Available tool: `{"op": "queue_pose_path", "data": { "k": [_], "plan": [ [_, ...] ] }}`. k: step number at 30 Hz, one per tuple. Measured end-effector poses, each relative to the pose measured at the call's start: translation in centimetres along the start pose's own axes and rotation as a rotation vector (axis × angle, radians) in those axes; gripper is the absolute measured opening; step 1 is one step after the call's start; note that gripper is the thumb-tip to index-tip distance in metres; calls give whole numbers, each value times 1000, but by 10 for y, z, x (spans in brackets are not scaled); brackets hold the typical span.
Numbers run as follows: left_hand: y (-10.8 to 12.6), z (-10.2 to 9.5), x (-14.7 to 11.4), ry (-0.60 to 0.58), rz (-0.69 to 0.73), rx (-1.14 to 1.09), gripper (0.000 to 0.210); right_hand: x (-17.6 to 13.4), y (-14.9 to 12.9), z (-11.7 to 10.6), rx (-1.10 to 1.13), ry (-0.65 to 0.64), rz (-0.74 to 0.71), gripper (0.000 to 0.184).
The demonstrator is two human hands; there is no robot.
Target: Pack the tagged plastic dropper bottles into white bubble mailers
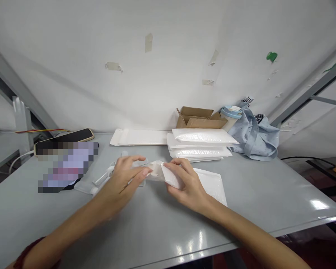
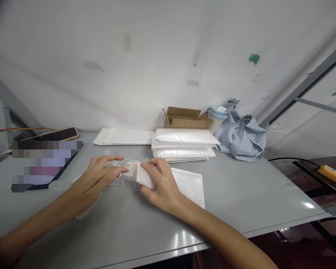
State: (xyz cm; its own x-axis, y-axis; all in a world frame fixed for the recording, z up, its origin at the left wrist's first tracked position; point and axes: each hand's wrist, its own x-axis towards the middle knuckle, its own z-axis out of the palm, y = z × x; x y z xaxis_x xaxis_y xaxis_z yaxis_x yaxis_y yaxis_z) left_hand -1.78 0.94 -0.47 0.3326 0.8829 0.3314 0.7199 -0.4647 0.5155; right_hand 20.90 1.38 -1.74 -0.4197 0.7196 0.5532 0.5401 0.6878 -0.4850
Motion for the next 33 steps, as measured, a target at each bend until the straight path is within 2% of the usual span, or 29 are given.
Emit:
{"op": "queue_pose_path", "data": {
  "k": [3,6,9,12,17,21,23,25,29,33],
  "plan": [
    [-9,-7,2,-102,138,117,27,1,3,0,-18,12,20,50],
    [-11,-2,0,-251,218,179,22,3,4,-2,-27,10,45,51],
    [-8,0,-1,-246,218,132,26,3,4,-3,-40,-18,72,56],
    [-4,-12,1,-96,113,-42,26,2,3,-3,-48,-46,87,60],
    [11,-33,5,280,-130,-535,28,2,2,-1,-52,-84,106,60],
    [22,-29,5,460,-203,-695,23,2,2,-1,-39,-76,117,60],
    [23,-23,5,501,-216,-701,21,2,1,-2,-25,-56,109,60],
    [22,-14,5,448,-230,-666,18,1,-1,-3,-15,-37,93,59],
    [16,4,3,227,-223,-574,19,1,-2,-2,-13,-16,79,55],
    [10,17,0,48,-224,-326,23,1,2,1,-10,-56,95,47]
  ]
}}
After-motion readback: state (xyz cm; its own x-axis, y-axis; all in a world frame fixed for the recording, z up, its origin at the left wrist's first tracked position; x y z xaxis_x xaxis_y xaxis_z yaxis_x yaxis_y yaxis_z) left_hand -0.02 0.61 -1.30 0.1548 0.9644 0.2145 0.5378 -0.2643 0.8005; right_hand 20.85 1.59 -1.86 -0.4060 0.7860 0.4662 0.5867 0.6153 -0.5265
